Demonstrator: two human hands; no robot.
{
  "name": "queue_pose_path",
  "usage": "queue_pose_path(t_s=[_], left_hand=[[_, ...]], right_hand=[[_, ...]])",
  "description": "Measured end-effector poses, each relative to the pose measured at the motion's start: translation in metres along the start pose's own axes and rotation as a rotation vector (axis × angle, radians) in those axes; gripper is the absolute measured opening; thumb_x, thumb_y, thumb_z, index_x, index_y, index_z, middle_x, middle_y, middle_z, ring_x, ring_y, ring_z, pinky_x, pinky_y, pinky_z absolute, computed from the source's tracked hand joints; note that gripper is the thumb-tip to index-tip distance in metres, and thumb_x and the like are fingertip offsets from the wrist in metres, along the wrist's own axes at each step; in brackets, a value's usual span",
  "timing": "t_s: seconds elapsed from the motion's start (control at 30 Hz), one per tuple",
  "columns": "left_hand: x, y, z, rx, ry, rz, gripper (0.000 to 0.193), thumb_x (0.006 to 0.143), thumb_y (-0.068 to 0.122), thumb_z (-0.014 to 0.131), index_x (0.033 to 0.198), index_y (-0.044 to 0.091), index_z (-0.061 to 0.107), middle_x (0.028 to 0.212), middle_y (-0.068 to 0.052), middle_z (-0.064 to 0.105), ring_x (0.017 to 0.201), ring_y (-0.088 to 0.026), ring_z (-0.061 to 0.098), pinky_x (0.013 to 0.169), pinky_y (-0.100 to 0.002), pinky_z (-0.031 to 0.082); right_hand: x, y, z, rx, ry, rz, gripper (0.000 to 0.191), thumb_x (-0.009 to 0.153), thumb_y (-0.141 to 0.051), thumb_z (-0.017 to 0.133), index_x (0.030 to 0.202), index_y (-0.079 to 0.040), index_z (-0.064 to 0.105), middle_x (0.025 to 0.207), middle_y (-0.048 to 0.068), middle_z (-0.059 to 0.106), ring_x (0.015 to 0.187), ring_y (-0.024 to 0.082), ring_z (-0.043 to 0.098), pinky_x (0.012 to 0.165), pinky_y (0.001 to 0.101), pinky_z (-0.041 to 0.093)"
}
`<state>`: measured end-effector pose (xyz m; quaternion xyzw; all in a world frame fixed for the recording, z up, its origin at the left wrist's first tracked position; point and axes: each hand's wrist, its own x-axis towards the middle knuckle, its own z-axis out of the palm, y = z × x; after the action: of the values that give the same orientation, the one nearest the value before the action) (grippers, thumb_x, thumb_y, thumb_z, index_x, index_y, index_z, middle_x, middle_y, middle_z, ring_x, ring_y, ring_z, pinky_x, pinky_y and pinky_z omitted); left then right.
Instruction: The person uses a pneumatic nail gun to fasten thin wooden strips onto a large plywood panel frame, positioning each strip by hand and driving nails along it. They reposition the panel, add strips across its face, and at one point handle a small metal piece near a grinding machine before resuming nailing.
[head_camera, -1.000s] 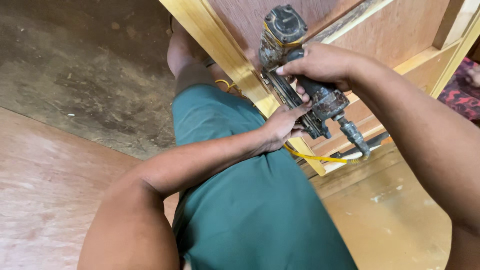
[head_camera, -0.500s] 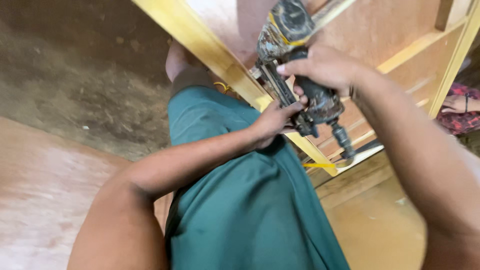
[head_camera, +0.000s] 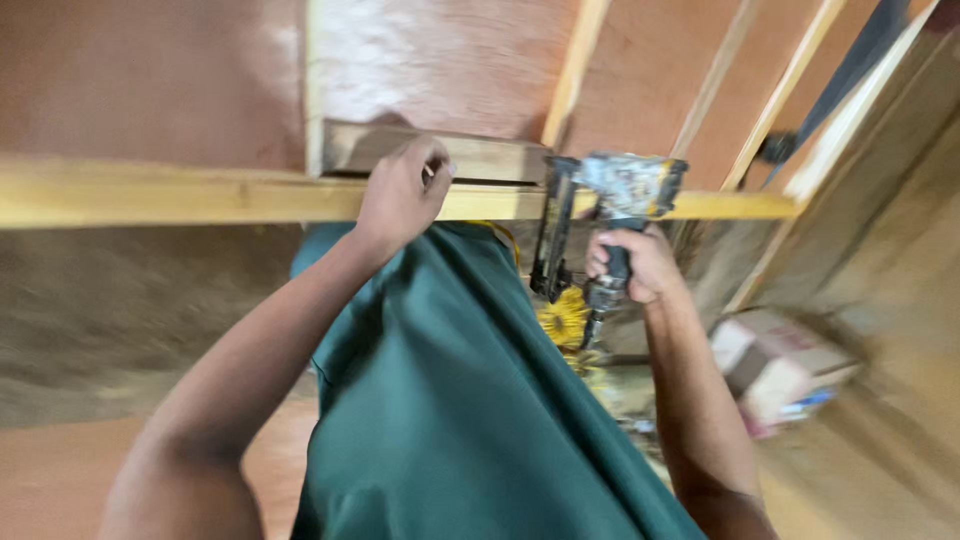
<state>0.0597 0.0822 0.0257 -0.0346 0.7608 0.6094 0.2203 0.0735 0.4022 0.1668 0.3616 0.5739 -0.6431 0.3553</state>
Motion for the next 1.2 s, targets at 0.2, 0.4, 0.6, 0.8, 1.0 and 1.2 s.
queue_pose_path(t_s=[0.2, 0.4, 0.6, 0.8, 1.0, 1.2], left_hand=[[0.063, 0.012, 0.090, 0.622, 0.137, 0.493, 0.018, 0.094, 0.021, 0.067, 0.103, 0.007, 0.061, 0.107, -0.013, 0.064, 0.106, -0.035, 0.060, 0.090, -0.051, 0.047], [0.090, 0.009, 0.154, 0.848, 0.245, 0.468, 0.020, 0.100, 0.027, 0.069, 0.095, 0.009, 0.063, 0.095, -0.011, 0.062, 0.092, -0.033, 0.058, 0.075, -0.048, 0.046], [0.085, -0.001, 0.142, 0.994, 0.232, 0.490, 0.023, 0.103, 0.030, 0.067, 0.089, 0.012, 0.064, 0.092, -0.009, 0.061, 0.089, -0.031, 0.059, 0.072, -0.045, 0.047], [0.088, 0.000, 0.143, 1.018, 0.242, 0.483, 0.021, 0.103, 0.030, 0.066, 0.092, 0.012, 0.067, 0.093, -0.008, 0.062, 0.088, -0.030, 0.059, 0.073, -0.044, 0.047], [0.086, -0.003, 0.137, 1.029, 0.210, 0.456, 0.021, 0.103, 0.029, 0.066, 0.092, 0.011, 0.067, 0.094, -0.008, 0.063, 0.090, -0.030, 0.059, 0.075, -0.045, 0.048], [0.086, -0.006, 0.140, 1.032, 0.204, 0.448, 0.020, 0.104, 0.027, 0.064, 0.095, 0.010, 0.069, 0.096, -0.009, 0.064, 0.093, -0.031, 0.060, 0.081, -0.046, 0.049]], right_hand=[[0.021, 0.056, -0.129, 0.341, -0.041, 0.113, 0.044, 0.089, -0.019, 0.062, 0.126, 0.005, 0.060, 0.064, 0.005, 0.048, 0.055, 0.020, 0.050, 0.058, 0.0392, 0.048], [0.056, 0.047, -0.173, 0.300, -0.320, 0.188, 0.037, 0.089, -0.015, 0.064, 0.121, 0.003, 0.063, 0.064, 0.004, 0.049, 0.053, 0.019, 0.049, 0.057, 0.0385, 0.047], [0.078, 0.032, -0.156, 0.240, -0.334, 0.281, 0.021, 0.089, -0.010, 0.064, 0.107, -0.001, 0.059, 0.066, 0.007, 0.056, 0.054, 0.020, 0.055, 0.057, 0.0400, 0.050], [0.083, 0.018, -0.153, 0.158, -0.383, 0.246, 0.026, 0.089, -0.008, 0.062, 0.113, 0.004, 0.065, 0.065, 0.007, 0.055, 0.052, 0.019, 0.054, 0.056, 0.0396, 0.050], [0.088, 0.022, -0.154, 0.200, -0.405, 0.297, 0.035, 0.090, -0.011, 0.059, 0.120, 0.004, 0.066, 0.062, 0.005, 0.051, 0.051, 0.017, 0.050, 0.058, 0.0381, 0.051], [0.090, 0.032, -0.159, 0.254, -0.428, 0.271, 0.038, 0.091, -0.011, 0.058, 0.125, 0.005, 0.064, 0.064, 0.004, 0.050, 0.052, 0.017, 0.049, 0.060, 0.0374, 0.049]])
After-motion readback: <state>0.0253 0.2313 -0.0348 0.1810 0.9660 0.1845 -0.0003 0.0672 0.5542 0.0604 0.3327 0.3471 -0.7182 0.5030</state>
